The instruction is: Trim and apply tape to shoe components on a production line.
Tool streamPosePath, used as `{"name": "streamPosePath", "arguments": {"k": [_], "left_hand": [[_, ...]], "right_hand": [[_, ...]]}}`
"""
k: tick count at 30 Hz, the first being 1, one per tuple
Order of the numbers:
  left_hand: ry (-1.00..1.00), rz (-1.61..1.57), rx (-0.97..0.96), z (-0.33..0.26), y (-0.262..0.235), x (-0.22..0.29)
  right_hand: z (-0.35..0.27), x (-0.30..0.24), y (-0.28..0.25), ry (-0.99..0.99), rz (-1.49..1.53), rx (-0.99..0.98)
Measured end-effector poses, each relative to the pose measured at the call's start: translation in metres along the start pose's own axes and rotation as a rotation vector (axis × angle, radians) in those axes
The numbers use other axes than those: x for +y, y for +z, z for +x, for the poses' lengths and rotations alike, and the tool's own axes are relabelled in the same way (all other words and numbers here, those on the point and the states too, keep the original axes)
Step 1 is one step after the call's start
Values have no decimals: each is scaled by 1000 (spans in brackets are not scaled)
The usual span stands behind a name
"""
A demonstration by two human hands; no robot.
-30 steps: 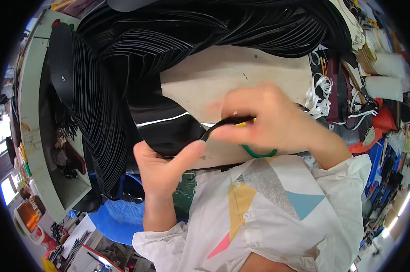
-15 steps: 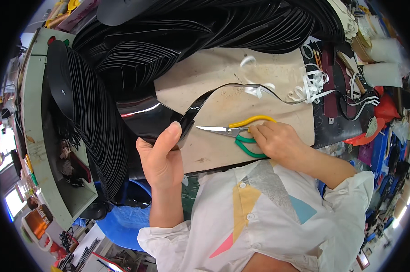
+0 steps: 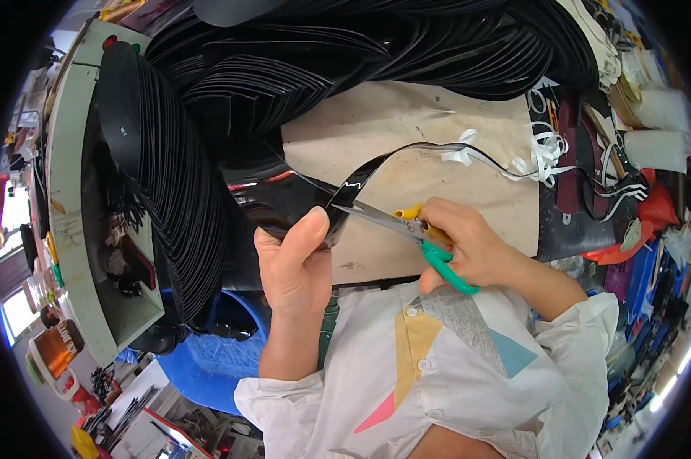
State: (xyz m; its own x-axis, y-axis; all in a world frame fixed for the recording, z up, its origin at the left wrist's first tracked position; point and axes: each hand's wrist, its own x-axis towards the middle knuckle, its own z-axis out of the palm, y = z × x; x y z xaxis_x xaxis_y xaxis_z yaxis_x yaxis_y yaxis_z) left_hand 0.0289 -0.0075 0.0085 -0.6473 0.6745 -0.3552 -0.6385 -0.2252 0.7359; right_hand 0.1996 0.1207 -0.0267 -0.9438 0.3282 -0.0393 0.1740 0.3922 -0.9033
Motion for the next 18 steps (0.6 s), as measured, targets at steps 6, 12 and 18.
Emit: {"name": "streamPosePath", "arguments": {"k": [6,12,18], "left_hand": [[6,-20,-24,-2,-2,-3],[12,-11,-90,0,-12,-8],[130,218,-76,-12,-7,10]], "right_hand": [[6,6,8,-182,-95,190],[5,15,11,-189,-145,198],[3,12,6,-173,-141,143]]}}
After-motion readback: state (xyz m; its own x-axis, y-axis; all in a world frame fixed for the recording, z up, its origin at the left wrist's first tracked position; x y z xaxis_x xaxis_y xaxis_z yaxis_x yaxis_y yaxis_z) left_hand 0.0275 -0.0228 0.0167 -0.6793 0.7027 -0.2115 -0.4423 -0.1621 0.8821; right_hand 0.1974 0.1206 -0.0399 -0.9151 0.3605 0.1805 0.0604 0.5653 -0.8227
